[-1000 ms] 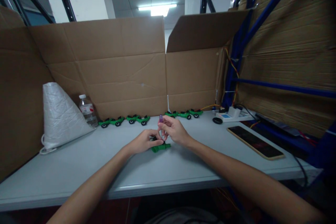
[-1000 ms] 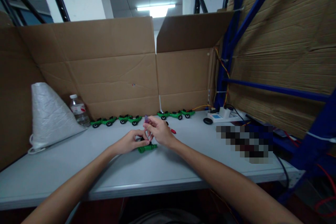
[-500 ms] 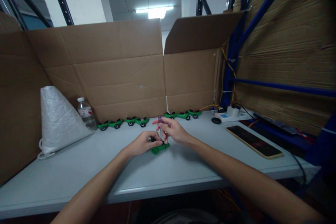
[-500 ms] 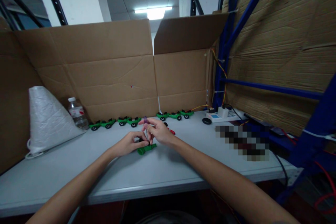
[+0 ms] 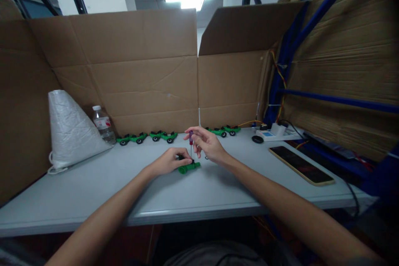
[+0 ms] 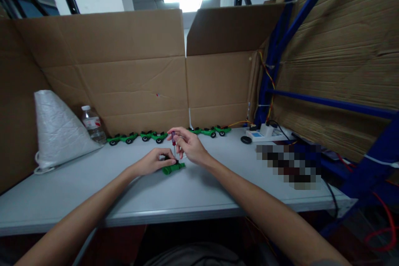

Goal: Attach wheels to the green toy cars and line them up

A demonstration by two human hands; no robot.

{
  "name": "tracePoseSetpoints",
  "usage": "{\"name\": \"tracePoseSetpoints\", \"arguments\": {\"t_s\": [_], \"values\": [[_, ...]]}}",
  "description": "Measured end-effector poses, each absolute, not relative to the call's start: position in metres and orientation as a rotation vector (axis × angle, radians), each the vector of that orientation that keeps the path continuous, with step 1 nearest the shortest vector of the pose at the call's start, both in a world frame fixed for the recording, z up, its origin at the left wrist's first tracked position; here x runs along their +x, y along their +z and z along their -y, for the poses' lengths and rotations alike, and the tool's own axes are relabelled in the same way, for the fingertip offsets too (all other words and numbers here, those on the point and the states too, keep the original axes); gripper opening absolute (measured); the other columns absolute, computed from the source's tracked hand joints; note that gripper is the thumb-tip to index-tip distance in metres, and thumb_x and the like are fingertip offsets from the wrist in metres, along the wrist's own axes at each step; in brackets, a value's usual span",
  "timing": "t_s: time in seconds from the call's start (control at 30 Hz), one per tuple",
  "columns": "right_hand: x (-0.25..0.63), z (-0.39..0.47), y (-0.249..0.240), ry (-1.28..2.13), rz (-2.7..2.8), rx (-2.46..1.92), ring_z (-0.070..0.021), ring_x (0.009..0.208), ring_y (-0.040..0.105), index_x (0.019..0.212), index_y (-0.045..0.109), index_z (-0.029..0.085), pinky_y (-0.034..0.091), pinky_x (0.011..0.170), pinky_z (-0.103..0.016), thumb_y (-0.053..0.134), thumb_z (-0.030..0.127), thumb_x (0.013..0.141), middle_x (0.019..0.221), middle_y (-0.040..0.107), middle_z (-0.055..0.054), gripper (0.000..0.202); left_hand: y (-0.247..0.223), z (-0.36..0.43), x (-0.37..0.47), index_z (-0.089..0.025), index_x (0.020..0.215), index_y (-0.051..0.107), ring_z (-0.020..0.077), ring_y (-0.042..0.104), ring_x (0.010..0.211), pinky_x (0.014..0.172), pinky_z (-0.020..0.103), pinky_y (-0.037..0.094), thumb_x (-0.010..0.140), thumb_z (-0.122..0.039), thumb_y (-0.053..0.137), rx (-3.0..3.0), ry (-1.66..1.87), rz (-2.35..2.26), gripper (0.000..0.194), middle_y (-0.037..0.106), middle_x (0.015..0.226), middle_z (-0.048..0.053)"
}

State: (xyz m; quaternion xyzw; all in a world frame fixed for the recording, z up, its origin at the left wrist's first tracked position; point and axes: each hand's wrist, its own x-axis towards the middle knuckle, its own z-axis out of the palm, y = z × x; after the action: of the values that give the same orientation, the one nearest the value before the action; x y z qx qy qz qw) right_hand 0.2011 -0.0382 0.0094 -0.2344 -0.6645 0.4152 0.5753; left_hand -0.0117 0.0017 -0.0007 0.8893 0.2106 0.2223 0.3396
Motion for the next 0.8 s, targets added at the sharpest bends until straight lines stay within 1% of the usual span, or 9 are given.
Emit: {"name": "tracePoseSetpoints", "arguments": {"t_s": [0.13,0.33,0.63,0.8], "values": [[0.200,0.041,0.012,0.968,1.563,-0.534,-0.0086,0.054,0.056,0.118,0.061,0.022,0.051,0.040,-0.020,0.066,0.054,0.095,0.103,0.072,-0.005,0.040,-0.001,-0.002,-0.011,-0.013,0.097,0.076,0.0194,0.067,0.091,0.085,0.031,0.050,0.096,-0.053,0.067,2.322,0.586,-0.536,0.041,0.077,0.098,0.010],[0.202,0.041,0.014,0.946,1.581,-0.552,-0.0077,0.050,0.054,0.116,0.058,0.022,0.049,0.040,-0.019,0.064,0.056,0.095,0.095,0.071,-0.002,0.040,0.002,0.001,-0.010,-0.013,0.095,0.075,0.0182,0.066,0.088,0.083,0.029,0.049,0.098,-0.052,0.066,2.330,0.591,-0.527,0.040,0.076,0.095,0.009],[0.204,0.033,0.006,0.885,1.576,-0.542,-0.0063,0.048,0.053,0.116,0.055,0.023,0.049,0.038,-0.017,0.061,0.054,0.098,0.094,0.069,-0.001,0.037,0.002,0.001,-0.009,-0.013,0.097,0.074,0.0175,0.066,0.087,0.081,0.029,0.050,0.098,-0.050,0.066,2.341,0.580,-0.536,0.038,0.076,0.095,0.009],[0.203,0.033,0.004,0.884,1.553,-0.491,-0.0059,0.051,0.056,0.115,0.055,0.022,0.051,0.039,-0.017,0.062,0.052,0.099,0.101,0.067,-0.002,0.034,0.002,0.002,-0.009,-0.012,0.097,0.074,0.0175,0.066,0.085,0.080,0.029,0.050,0.098,-0.050,0.066,2.347,0.589,-0.547,0.038,0.076,0.094,0.009]]}}
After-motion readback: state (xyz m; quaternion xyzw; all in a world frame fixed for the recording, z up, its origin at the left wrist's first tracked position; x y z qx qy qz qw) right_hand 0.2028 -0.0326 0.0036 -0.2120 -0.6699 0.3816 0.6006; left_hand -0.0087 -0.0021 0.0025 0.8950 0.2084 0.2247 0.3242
